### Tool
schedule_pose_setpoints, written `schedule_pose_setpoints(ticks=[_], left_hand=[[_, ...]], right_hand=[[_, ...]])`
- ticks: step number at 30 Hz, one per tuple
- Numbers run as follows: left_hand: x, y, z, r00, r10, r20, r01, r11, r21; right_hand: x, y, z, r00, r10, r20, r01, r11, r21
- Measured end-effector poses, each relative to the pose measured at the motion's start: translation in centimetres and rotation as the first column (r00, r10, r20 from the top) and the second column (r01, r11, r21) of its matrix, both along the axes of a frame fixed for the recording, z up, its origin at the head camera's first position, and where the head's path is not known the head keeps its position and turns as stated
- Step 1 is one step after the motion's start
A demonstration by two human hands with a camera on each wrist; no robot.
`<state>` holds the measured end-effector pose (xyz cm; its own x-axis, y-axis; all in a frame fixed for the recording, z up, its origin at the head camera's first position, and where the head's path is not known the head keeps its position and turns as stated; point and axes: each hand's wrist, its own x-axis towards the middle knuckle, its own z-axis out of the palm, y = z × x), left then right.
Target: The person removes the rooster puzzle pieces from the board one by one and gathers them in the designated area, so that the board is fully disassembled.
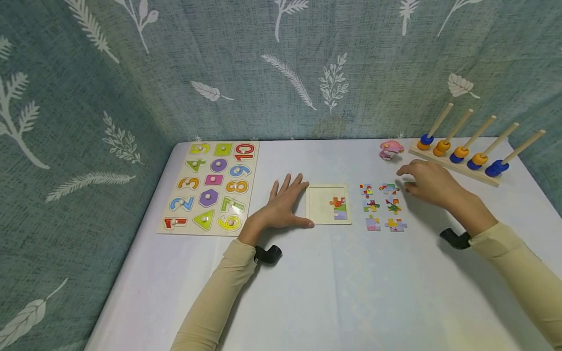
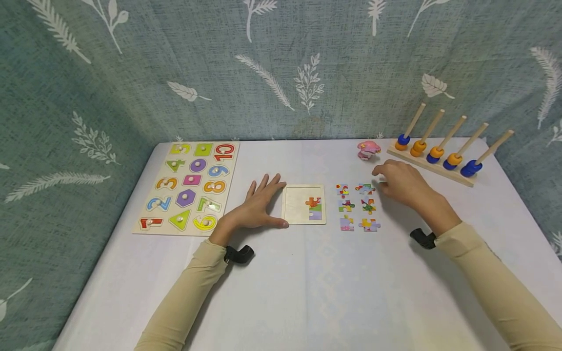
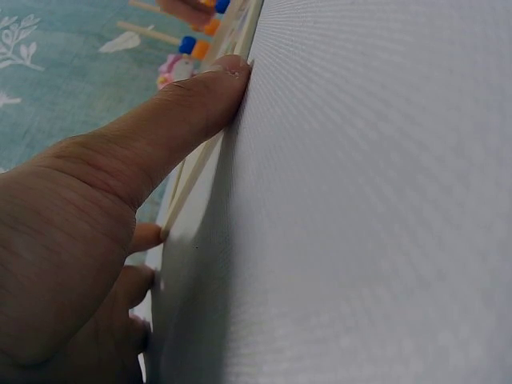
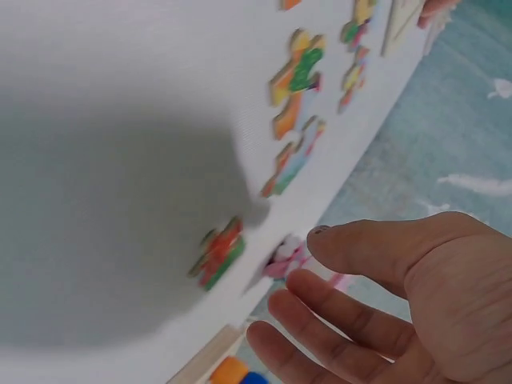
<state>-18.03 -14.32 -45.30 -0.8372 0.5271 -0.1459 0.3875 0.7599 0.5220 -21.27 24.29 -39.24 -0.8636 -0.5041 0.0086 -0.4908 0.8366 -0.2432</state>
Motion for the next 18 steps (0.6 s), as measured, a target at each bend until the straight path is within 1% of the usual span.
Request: schedule_pose_setpoints(ticks=[5,10,18], left_hand=[[0.0,0.1,0.0,1.000,0.004,0.001,-0.004,1.000,-0.002],[0.0,0.1,0.0,1.000,0.006,0.001,-0.006,1.000,0.005],[-0.1,0.0,0.0,1.000,-0.004,0.000,0.004,1.000,0.012]], right_hand=[[0.3,-1.2,0.5,1.000,0.009,-0.015,-0.010,1.000,-0.009],[0.6,-2.6,1.0,1.000,0.012,0.007,-0.012,1.000,-0.010],[0.9,-4.5,1.1,0.998,0.055,0.024,-0.054,0.998,-0.026]])
